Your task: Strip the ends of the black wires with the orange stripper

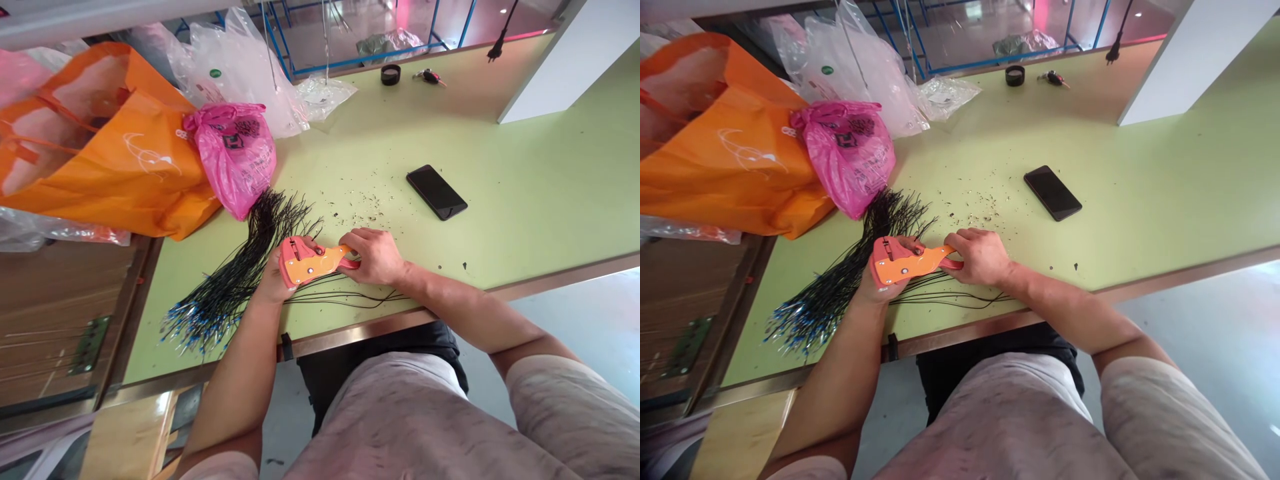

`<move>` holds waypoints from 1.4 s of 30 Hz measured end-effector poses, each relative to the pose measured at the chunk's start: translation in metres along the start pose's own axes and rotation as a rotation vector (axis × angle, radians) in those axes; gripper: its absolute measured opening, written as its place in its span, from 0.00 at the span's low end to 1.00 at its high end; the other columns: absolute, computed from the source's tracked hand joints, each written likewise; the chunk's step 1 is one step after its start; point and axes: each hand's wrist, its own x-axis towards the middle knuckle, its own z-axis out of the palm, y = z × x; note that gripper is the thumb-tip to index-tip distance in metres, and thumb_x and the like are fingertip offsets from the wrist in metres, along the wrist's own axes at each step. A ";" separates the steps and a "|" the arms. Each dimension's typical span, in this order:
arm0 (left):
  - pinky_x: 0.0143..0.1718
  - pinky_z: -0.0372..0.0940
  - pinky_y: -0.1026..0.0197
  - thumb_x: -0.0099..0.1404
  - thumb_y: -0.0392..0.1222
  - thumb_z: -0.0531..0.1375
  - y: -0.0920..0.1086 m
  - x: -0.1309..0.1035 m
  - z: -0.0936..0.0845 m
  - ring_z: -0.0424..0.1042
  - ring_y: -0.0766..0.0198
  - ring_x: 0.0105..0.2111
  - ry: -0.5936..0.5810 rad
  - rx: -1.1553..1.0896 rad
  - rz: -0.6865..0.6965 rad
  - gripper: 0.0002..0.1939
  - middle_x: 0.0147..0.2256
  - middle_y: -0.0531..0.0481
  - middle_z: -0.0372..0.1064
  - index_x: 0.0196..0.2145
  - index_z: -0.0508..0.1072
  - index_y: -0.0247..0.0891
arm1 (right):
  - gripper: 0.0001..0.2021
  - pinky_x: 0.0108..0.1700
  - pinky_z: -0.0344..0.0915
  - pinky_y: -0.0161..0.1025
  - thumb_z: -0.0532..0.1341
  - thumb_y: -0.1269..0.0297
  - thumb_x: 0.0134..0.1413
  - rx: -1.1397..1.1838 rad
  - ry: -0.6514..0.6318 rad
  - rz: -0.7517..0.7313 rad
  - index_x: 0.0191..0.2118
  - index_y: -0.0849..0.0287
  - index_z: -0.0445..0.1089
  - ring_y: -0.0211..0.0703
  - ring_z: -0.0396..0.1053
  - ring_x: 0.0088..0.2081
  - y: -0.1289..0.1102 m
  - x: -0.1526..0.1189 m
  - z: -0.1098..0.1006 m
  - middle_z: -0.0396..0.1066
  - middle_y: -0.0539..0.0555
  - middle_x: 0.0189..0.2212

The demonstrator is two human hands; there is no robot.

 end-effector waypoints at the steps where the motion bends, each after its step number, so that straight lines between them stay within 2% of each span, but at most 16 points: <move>1: 0.32 0.77 0.61 0.52 0.61 0.79 -0.001 0.000 -0.001 0.79 0.58 0.34 0.007 0.005 0.005 0.24 0.35 0.46 0.79 0.35 0.83 0.40 | 0.12 0.33 0.55 0.40 0.63 0.53 0.63 -0.007 -0.002 0.005 0.40 0.57 0.74 0.42 0.67 0.31 0.000 -0.001 0.001 0.74 0.53 0.29; 6: 0.28 0.74 0.62 0.51 0.59 0.80 -0.003 -0.001 0.000 0.78 0.58 0.33 0.027 -0.005 -0.013 0.24 0.35 0.45 0.80 0.37 0.82 0.41 | 0.09 0.30 0.50 0.39 0.60 0.58 0.65 -0.023 0.025 -0.001 0.35 0.56 0.71 0.40 0.63 0.27 0.004 -0.002 0.005 0.71 0.50 0.25; 9: 0.26 0.72 0.63 0.54 0.61 0.78 0.001 -0.001 0.006 0.76 0.60 0.30 -0.014 -0.018 -0.044 0.24 0.35 0.45 0.79 0.37 0.82 0.41 | 0.09 0.34 0.59 0.40 0.63 0.56 0.63 0.056 0.098 -0.052 0.38 0.57 0.71 0.43 0.68 0.31 0.007 0.001 0.005 0.74 0.54 0.30; 11: 0.22 0.66 0.66 0.54 0.60 0.79 0.003 -0.001 0.010 0.71 0.65 0.24 -0.047 -0.023 -0.036 0.24 0.31 0.48 0.77 0.37 0.81 0.40 | 0.11 0.39 0.66 0.42 0.66 0.56 0.58 0.192 0.137 -0.051 0.42 0.57 0.71 0.45 0.71 0.35 0.009 0.004 0.003 0.76 0.56 0.35; 14: 0.20 0.56 0.69 0.59 0.55 0.77 0.007 -0.001 0.016 0.61 0.72 0.19 -0.093 0.006 -0.027 0.20 0.22 0.52 0.70 0.36 0.81 0.37 | 0.14 0.40 0.70 0.42 0.67 0.60 0.56 0.475 0.161 0.078 0.46 0.57 0.70 0.45 0.73 0.36 0.011 0.007 -0.001 0.76 0.55 0.37; 17: 0.20 0.53 0.69 0.65 0.52 0.74 0.009 -0.003 0.019 0.62 0.71 0.19 -0.140 0.059 -0.061 0.16 0.21 0.53 0.69 0.41 0.80 0.38 | 0.12 0.41 0.72 0.44 0.67 0.59 0.60 0.758 0.137 0.211 0.45 0.55 0.68 0.42 0.73 0.35 0.010 0.009 -0.002 0.77 0.54 0.39; 20: 0.21 0.52 0.69 0.68 0.53 0.73 0.009 -0.004 0.021 0.64 0.69 0.19 -0.182 0.115 -0.118 0.20 0.23 0.53 0.72 0.51 0.76 0.41 | 0.15 0.41 0.73 0.44 0.70 0.56 0.59 0.983 0.067 0.248 0.44 0.54 0.65 0.40 0.72 0.35 0.008 0.011 -0.001 0.78 0.55 0.43; 22: 0.21 0.51 0.68 0.69 0.55 0.71 0.008 -0.004 0.023 0.65 0.69 0.19 -0.212 0.162 -0.151 0.22 0.23 0.53 0.73 0.53 0.74 0.41 | 0.18 0.40 0.73 0.43 0.72 0.55 0.57 1.050 0.032 0.258 0.44 0.53 0.65 0.40 0.71 0.35 0.007 0.012 0.000 0.78 0.56 0.45; 25: 0.21 0.52 0.68 0.70 0.58 0.70 0.004 -0.003 0.026 0.61 0.70 0.18 -0.235 0.224 -0.156 0.21 0.21 0.53 0.73 0.48 0.74 0.38 | 0.16 0.43 0.73 0.44 0.72 0.57 0.56 1.037 0.034 0.265 0.44 0.54 0.66 0.42 0.72 0.38 0.006 0.012 0.000 0.77 0.55 0.43; 29: 0.20 0.51 0.68 0.68 0.62 0.71 0.000 -0.002 0.029 0.58 0.72 0.17 -0.178 0.251 -0.145 0.24 0.21 0.53 0.73 0.44 0.74 0.38 | 0.13 0.42 0.71 0.42 0.70 0.61 0.55 0.947 0.039 0.282 0.42 0.56 0.68 0.41 0.70 0.37 0.006 0.013 -0.004 0.73 0.51 0.37; 35: 0.19 0.51 0.68 0.61 0.67 0.73 -0.002 0.001 0.031 0.62 0.71 0.19 -0.054 0.241 -0.144 0.28 0.22 0.53 0.68 0.35 0.75 0.37 | 0.14 0.38 0.67 0.41 0.71 0.61 0.54 0.925 -0.007 0.290 0.41 0.56 0.67 0.39 0.65 0.33 0.005 0.013 -0.007 0.69 0.48 0.33; 39: 0.18 0.51 0.67 0.63 0.71 0.70 -0.004 0.003 0.028 0.61 0.70 0.17 0.000 0.239 -0.174 0.31 0.18 0.56 0.63 0.36 0.79 0.36 | 0.12 0.39 0.67 0.41 0.70 0.63 0.56 0.895 0.002 0.252 0.41 0.56 0.67 0.39 0.65 0.33 0.005 0.013 -0.008 0.69 0.48 0.34; 42: 0.18 0.52 0.66 0.64 0.68 0.71 -0.002 0.002 0.027 0.62 0.70 0.15 -0.045 0.259 -0.171 0.28 0.17 0.57 0.62 0.37 0.80 0.36 | 0.13 0.41 0.69 0.42 0.71 0.62 0.55 0.888 0.019 0.250 0.41 0.56 0.67 0.40 0.67 0.35 0.006 0.013 -0.008 0.70 0.49 0.35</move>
